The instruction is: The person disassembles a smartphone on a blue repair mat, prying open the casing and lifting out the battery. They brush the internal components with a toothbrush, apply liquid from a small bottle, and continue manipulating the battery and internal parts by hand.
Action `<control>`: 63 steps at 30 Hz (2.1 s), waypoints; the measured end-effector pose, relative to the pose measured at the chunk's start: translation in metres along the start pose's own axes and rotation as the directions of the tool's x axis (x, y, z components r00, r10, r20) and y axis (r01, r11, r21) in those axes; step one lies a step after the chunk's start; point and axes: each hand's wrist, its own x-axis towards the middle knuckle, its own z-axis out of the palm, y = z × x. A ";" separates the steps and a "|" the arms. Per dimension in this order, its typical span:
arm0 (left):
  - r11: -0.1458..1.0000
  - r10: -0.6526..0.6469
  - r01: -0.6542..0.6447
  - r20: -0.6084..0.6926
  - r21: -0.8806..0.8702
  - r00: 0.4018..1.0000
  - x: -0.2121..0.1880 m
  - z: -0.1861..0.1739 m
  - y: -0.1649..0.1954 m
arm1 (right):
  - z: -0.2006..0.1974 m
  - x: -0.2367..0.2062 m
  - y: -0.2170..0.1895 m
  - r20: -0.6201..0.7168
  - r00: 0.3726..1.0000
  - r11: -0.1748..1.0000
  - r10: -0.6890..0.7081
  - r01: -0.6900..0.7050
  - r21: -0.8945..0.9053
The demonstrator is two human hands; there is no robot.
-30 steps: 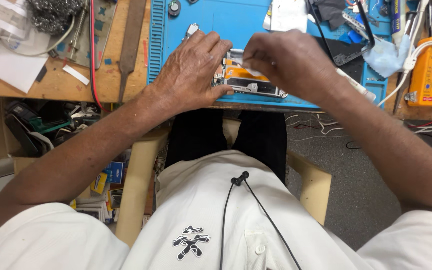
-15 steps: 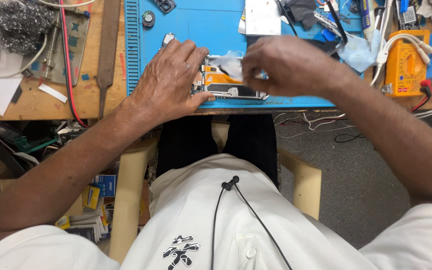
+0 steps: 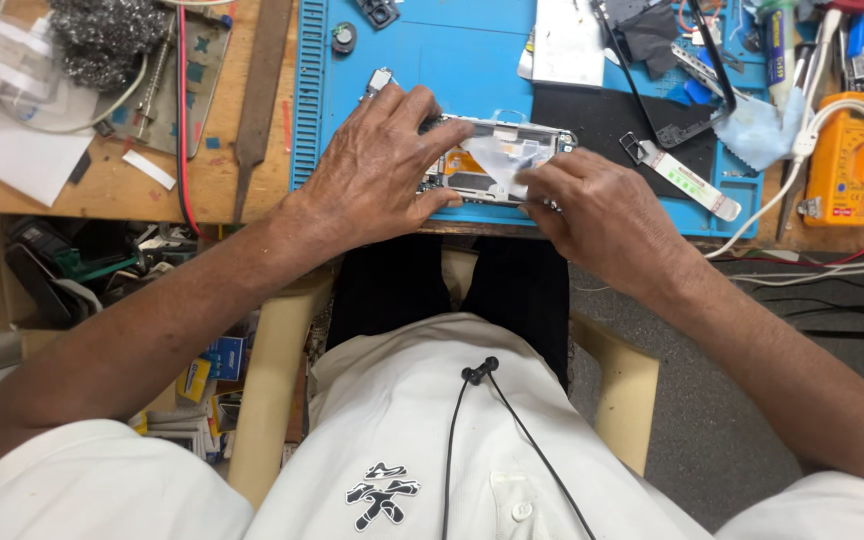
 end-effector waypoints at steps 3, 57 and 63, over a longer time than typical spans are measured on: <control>1.000 0.007 -0.007 0.015 0.011 1.000 0.000 0.001 -0.001 | 0.007 -0.004 0.000 -0.021 0.998 0.997 -0.062 0.061 -0.041; 0.994 0.024 -0.027 -0.026 -0.110 0.999 -0.009 -0.004 -0.018 | -0.018 0.069 0.015 0.423 0.899 0.845 0.114 -0.312 0.435; 0.977 0.023 -0.046 -0.113 -0.207 0.993 -0.016 -0.001 -0.032 | 0.009 0.089 0.002 0.212 0.964 0.737 -0.160 -0.027 0.676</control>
